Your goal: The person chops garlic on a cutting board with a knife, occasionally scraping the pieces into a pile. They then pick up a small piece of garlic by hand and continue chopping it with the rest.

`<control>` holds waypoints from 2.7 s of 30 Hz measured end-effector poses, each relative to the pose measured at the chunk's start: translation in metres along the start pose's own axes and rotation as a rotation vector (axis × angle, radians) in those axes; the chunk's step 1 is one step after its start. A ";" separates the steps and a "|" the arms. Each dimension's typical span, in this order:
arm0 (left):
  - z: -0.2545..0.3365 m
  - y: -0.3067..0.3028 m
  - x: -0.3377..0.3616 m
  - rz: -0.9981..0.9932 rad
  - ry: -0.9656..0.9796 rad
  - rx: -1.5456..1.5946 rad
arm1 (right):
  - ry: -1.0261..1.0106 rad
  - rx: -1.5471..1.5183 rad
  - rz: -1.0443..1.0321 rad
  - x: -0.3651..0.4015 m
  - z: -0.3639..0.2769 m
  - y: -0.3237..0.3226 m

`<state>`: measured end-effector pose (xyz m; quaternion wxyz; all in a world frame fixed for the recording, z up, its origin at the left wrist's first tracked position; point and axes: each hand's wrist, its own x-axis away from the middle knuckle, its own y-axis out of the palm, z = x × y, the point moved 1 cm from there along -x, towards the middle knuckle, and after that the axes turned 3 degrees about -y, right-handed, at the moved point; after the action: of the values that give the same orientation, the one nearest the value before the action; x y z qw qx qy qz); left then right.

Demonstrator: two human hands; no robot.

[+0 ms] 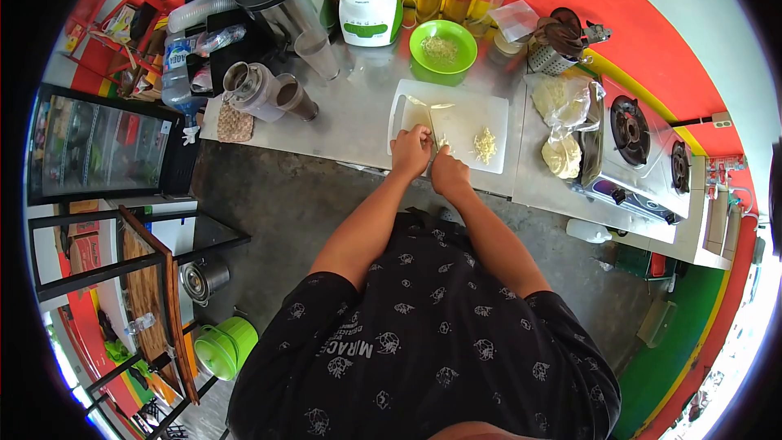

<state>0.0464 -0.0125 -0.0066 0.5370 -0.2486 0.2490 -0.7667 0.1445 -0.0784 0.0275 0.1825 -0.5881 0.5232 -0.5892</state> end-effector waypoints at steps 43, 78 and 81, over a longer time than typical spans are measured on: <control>-0.002 -0.002 0.009 0.281 0.118 -0.127 | 0.126 -0.163 0.154 0.019 0.053 -0.016; 0.011 0.017 0.023 0.062 0.310 -0.155 | -0.027 -0.047 0.191 0.033 0.032 0.001; 0.011 0.017 0.025 0.039 0.322 -0.191 | -0.016 0.091 0.188 0.032 0.029 0.008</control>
<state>0.0581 -0.0427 -0.0064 0.4789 -0.1678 0.4079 -0.7590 0.1593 -0.1200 0.0295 0.2677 -0.5323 0.5473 -0.5878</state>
